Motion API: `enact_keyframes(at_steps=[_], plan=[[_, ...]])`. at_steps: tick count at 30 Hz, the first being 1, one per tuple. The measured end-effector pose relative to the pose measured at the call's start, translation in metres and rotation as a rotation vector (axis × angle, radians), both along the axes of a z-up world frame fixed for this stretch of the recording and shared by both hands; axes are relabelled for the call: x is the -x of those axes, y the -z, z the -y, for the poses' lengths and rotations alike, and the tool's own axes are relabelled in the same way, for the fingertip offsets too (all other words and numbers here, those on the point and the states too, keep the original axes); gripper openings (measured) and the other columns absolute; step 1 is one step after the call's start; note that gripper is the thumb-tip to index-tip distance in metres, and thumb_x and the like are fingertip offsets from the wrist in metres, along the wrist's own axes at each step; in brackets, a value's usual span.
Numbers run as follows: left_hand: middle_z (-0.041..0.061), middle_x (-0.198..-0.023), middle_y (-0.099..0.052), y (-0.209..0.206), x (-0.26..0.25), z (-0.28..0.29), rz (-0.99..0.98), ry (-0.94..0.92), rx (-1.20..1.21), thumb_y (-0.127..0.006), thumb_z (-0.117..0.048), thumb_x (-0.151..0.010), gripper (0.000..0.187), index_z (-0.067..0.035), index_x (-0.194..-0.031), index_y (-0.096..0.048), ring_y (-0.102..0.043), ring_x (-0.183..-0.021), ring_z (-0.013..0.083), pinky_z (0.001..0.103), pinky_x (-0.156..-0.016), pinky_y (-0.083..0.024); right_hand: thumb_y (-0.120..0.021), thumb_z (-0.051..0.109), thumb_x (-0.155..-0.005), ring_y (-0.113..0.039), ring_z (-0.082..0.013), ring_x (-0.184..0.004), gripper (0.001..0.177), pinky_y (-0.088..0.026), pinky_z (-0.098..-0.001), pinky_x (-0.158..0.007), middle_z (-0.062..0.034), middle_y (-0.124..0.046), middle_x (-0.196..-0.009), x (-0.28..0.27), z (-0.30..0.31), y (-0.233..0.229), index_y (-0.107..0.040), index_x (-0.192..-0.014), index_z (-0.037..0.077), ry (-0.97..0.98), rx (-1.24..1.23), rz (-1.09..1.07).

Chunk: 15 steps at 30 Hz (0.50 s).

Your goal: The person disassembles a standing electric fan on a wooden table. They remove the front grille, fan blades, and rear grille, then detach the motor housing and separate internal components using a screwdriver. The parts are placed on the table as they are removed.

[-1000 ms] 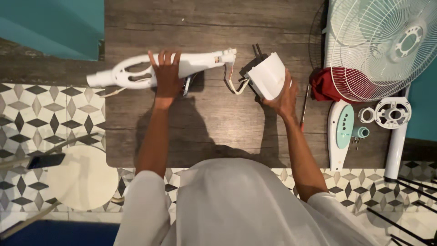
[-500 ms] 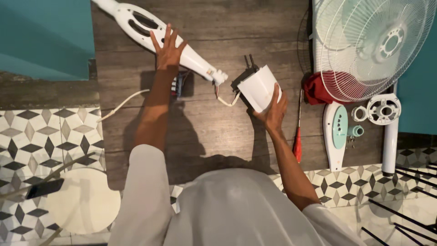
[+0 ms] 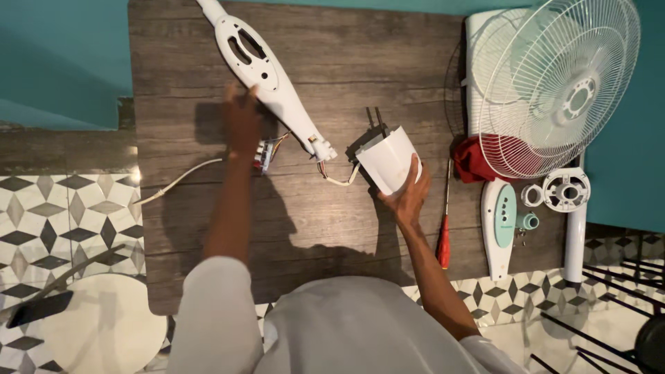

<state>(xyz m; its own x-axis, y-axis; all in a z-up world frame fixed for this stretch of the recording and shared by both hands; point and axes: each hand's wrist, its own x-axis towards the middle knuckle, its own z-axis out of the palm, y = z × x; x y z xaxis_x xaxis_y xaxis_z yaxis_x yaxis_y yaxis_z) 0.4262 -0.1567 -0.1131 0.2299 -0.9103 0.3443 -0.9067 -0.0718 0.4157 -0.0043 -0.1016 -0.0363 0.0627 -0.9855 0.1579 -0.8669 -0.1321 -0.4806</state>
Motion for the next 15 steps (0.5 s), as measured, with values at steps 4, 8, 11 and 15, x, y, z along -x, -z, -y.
enact_keyframes(at_steps=[4, 8, 11, 15], plan=[[0.024, -0.139, -0.055, 0.005, -0.054, -0.097, -0.048, -0.200, 0.174, -0.071, -0.020, -0.101, 0.042, -0.003, -0.138, -0.058, -0.053, -0.128, 0.0454, 0.057, -0.108, -0.042, -0.104, 0.018, -0.044, -0.043, -0.0483, -0.134, 0.143, -0.041, -0.0591, -0.108, -0.0271, -0.039, -0.149, 0.004, 0.000, 0.008, -0.024, -0.163, 0.014, -0.019, -0.031, 0.004], [0.023, -0.136, -0.062, -0.001, -0.109, -0.197, -0.099, -0.396, 0.110, -0.053, -0.012, -0.114, 0.021, -0.001, -0.128, -0.064, -0.060, -0.126, 0.0430, 0.053, -0.107, -0.049, -0.104, 0.021, -0.041, -0.045, -0.0485, -0.131, 0.144, -0.041, -0.0586, -0.107, -0.0271, -0.042, -0.146, 0.007, 0.004, 0.013, -0.025, -0.161, 0.014, -0.010, -0.016, -0.053], [0.026, -0.127, -0.065, 0.006, -0.137, -0.250, 0.148, -0.384, 0.077, -0.061, -0.018, -0.103, 0.027, -0.003, -0.124, -0.069, -0.060, -0.119, 0.0445, 0.056, -0.099, -0.046, -0.104, 0.021, -0.042, -0.046, -0.0493, -0.130, 0.144, -0.042, -0.0574, -0.106, -0.0291, -0.042, -0.146, 0.006, 0.002, 0.014, -0.025, -0.162, 0.013, -0.028, 0.018, -0.057], [0.024, -0.122, -0.067, 0.025, -0.163, -0.290, -0.342, -0.497, 0.006, -0.054, -0.018, -0.117, 0.025, -0.001, -0.128, -0.066, -0.062, -0.117, 0.0428, 0.048, -0.099, -0.050, -0.104, 0.020, -0.046, -0.045, -0.0474, -0.133, 0.143, -0.042, -0.0574, -0.109, -0.0266, -0.040, -0.147, 0.005, -0.003, 0.014, -0.023, -0.164, 0.014, -0.015, -0.020, -0.047]])
